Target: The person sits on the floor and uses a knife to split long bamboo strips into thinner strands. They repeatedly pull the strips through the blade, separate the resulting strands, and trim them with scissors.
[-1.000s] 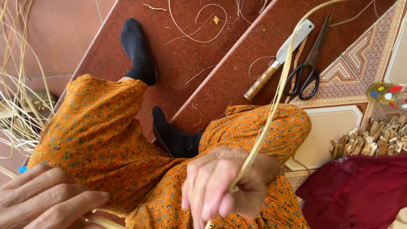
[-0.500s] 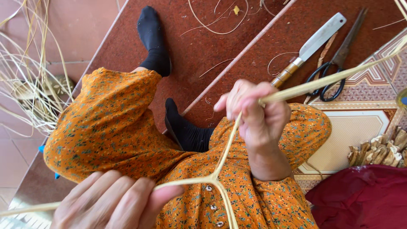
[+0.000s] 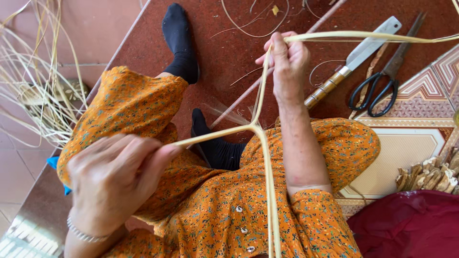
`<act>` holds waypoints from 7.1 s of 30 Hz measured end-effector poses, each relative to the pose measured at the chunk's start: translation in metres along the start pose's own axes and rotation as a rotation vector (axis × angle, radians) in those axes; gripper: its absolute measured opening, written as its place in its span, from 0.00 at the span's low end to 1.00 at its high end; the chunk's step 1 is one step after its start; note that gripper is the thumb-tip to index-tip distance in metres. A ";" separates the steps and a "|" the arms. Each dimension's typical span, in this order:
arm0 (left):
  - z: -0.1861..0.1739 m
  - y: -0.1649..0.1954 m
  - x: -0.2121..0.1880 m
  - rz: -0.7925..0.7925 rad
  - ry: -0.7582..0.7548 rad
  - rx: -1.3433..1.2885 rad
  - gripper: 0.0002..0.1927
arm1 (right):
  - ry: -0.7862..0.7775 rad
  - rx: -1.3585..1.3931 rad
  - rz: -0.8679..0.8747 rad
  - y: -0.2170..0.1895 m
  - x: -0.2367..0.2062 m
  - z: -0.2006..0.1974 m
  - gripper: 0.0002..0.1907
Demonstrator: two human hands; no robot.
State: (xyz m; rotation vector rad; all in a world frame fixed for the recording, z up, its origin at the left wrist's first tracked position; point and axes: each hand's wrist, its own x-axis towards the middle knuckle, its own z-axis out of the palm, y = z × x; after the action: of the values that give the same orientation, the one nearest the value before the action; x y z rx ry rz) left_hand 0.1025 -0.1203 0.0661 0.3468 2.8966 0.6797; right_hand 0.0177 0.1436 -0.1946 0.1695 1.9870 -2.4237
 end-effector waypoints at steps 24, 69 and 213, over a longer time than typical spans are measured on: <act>0.095 -0.033 0.017 -0.006 0.227 -0.218 0.14 | -0.678 0.347 0.106 -0.064 -0.021 0.024 0.36; 0.152 -0.038 0.020 0.258 0.034 -0.248 0.35 | -0.031 0.045 0.348 0.047 -0.003 0.038 0.13; 0.065 -0.031 0.134 0.372 0.208 -0.096 0.11 | 0.217 0.133 0.239 -0.081 -0.155 -0.085 0.45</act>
State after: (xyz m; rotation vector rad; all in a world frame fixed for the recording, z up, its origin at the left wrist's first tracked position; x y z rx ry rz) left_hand -0.0204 -0.0858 -0.0173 0.8650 3.0056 0.9583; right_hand 0.1727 0.2322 -0.1187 0.6571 1.7547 -2.4684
